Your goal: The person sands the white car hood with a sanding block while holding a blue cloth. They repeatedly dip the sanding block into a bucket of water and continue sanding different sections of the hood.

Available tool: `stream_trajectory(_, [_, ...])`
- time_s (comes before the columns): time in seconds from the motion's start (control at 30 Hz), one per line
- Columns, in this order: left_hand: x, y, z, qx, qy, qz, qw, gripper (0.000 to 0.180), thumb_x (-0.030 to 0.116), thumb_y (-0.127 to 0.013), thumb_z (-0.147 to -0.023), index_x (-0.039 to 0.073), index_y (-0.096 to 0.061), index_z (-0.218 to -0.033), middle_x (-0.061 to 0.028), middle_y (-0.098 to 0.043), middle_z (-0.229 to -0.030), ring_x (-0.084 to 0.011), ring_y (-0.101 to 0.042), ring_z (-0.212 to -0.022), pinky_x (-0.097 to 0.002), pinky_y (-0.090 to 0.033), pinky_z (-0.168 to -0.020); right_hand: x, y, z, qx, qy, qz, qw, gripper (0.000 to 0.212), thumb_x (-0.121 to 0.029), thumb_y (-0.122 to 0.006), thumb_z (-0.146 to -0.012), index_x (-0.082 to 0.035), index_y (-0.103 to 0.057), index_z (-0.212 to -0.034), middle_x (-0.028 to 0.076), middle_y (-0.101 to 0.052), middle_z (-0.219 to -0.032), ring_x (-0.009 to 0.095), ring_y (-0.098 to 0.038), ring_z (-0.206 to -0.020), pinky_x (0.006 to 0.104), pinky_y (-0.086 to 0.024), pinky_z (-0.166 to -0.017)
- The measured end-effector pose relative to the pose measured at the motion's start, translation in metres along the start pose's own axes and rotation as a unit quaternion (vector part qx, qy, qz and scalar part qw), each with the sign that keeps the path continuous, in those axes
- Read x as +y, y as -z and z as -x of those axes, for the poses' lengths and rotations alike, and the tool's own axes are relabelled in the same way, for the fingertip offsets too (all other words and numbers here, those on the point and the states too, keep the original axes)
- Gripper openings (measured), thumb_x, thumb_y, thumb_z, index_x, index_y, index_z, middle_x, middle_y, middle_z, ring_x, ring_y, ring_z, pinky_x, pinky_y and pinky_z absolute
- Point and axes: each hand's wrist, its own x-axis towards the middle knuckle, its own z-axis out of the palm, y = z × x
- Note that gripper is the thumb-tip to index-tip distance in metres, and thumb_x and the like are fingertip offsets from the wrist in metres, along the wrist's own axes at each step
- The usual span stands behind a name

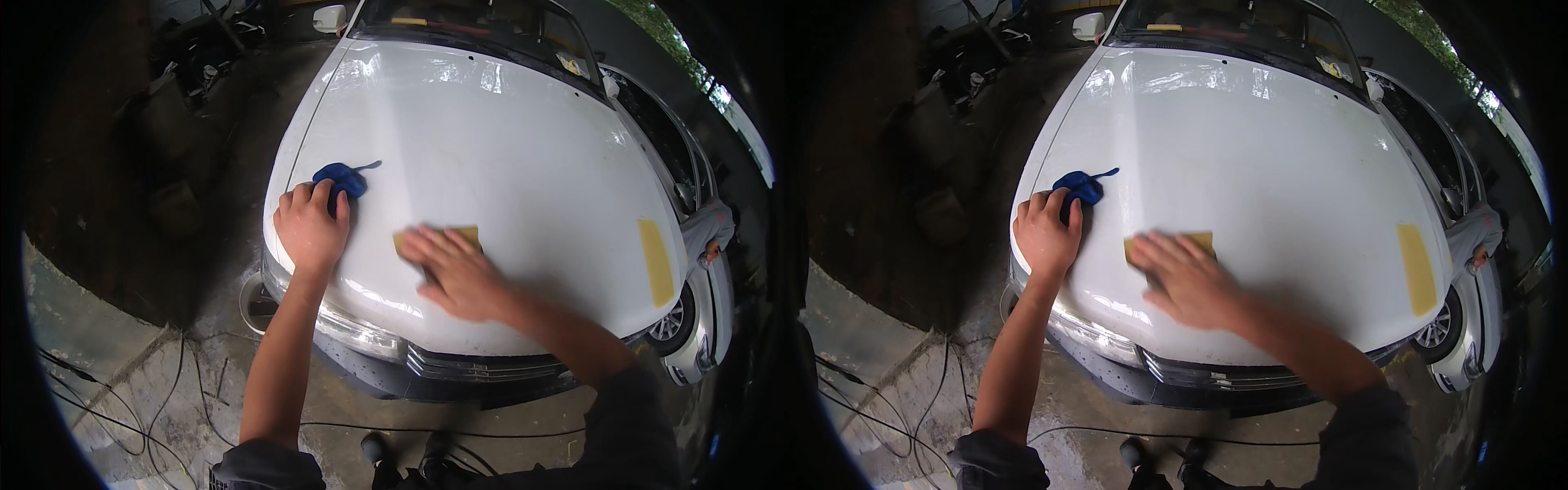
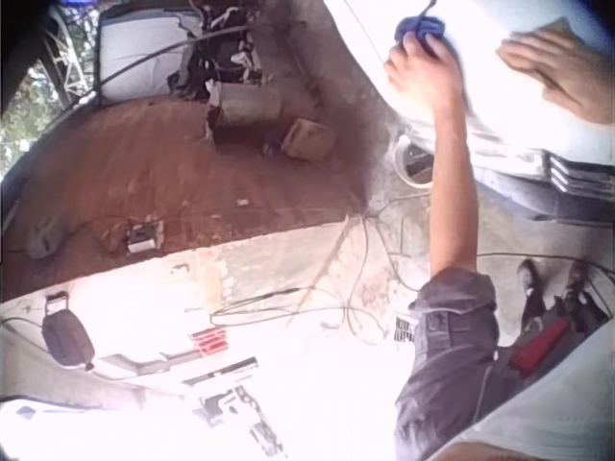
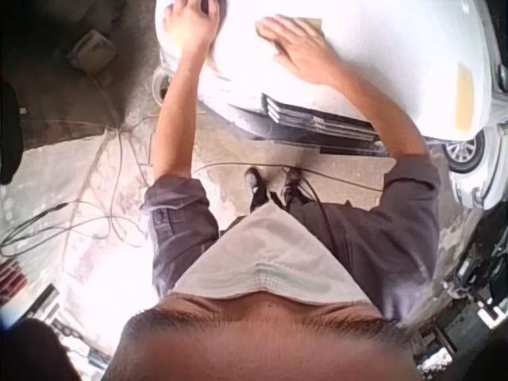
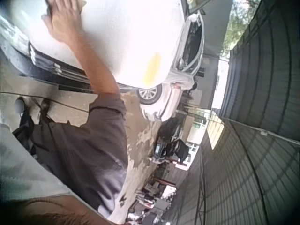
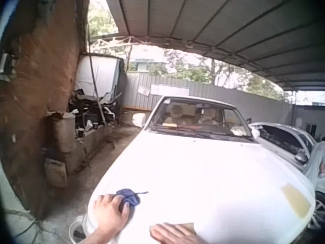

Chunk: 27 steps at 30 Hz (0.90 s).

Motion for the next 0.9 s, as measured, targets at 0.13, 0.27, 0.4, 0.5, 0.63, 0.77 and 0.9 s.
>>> stream_trajectory(0.13, [-0.001, 0.0, -0.006, 0.016, -0.012, -0.006, 1.0, 0.026, 0.032, -0.075, -0.09, 0.016, -0.079, -0.11, -0.0052, -0.073, -0.103, -0.0307, -0.066, -0.1, -0.0435, -0.052, -0.086, 0.012, 0.016, 0.007, -0.044, 0.012, -0.017, 0.999, 0.068, -0.05, -0.041, -0.111, -0.013, -0.031, -0.167, 0.005, -0.018, -0.178, 0.024, -0.015, -0.165, 0.0475, -0.013, -0.134])
stream_trajectory(0.27, [0.023, -0.009, -0.009, 0.013, -0.019, 0.017, 1.0, 0.026, 0.033, -0.075, -0.091, 0.017, -0.079, -0.111, -0.0055, -0.074, -0.103, -0.0309, -0.067, -0.099, -0.0438, -0.053, -0.085, 0.094, 0.027, -0.065, 0.053, -0.115, -0.032, 0.991, 0.064, -0.043, -0.037, -0.112, -0.009, -0.033, -0.166, 0.007, -0.021, -0.177, 0.025, -0.017, -0.164, 0.0453, -0.012, -0.134])
stream_trajectory(0.4, [0.003, -0.005, -0.004, 0.011, -0.02, -0.025, 0.999, 0.026, 0.034, -0.073, -0.092, 0.017, -0.079, -0.11, -0.0054, -0.074, -0.103, -0.0307, -0.067, -0.099, -0.0435, -0.053, -0.085, 0.026, 0.018, -0.032, 0.001, -0.088, -0.053, 0.995, 0.066, -0.044, -0.036, -0.112, -0.009, -0.029, -0.167, 0.01, -0.019, -0.178, 0.026, -0.014, -0.165, 0.0457, -0.009, -0.135])
stream_trajectory(0.5, [-0.004, 0.0, 0.003, 0.015, -0.012, -0.036, 0.999, 0.026, 0.035, -0.074, -0.092, 0.017, -0.079, -0.11, -0.0053, -0.074, -0.103, -0.0305, -0.067, -0.099, -0.0434, -0.053, -0.085, -0.031, 0.004, 0.064, -0.006, 0.019, -0.02, 1.0, 0.07, -0.047, -0.045, -0.11, -0.015, -0.027, -0.169, 0.009, -0.017, -0.178, 0.028, -0.016, -0.164, 0.05, -0.01, -0.134])
stream_trajectory(0.63, [0.004, -0.003, -0.002, 0.01, -0.021, -0.045, 0.999, 0.027, 0.036, -0.074, -0.092, 0.018, -0.079, -0.111, -0.005, -0.074, -0.104, -0.0301, -0.068, -0.099, -0.0432, -0.054, -0.085, 0.004, 0.008, 0.041, -0.051, -0.022, -0.024, 0.998, 0.068, -0.045, -0.045, -0.111, -0.016, -0.026, -0.17, 0.004, -0.016, -0.179, 0.024, -0.014, -0.165, 0.0503, -0.012, -0.134])
stream_trajectory(0.77, [0.023, -0.01, -0.005, 0.021, -0.024, -0.012, 0.999, 0.027, 0.035, -0.073, -0.092, 0.017, -0.08, -0.112, -0.0054, -0.074, -0.104, -0.0301, -0.067, -0.1, -0.0432, -0.053, -0.087, 0.048, 0.015, -0.037, 0.056, -0.104, -0.029, 0.993, 0.069, -0.05, -0.032, -0.113, -0.006, -0.032, -0.166, 0.01, -0.021, -0.177, 0.027, -0.018, -0.164, 0.046, -0.014, -0.133])
stream_trajectory(0.9, [0.002, -0.003, -0.001, 0.018, -0.017, -0.028, 0.999, 0.028, 0.035, -0.073, -0.092, 0.016, -0.08, -0.112, -0.0064, -0.073, -0.104, -0.0301, -0.066, -0.101, -0.0433, -0.052, -0.09, -0.005, -0.003, 0.022, 0.058, -0.059, -0.015, 0.997, 0.071, -0.052, -0.038, -0.112, -0.006, -0.032, -0.166, 0.012, -0.025, -0.176, 0.027, -0.021, -0.163, 0.0466, -0.016, -0.132])
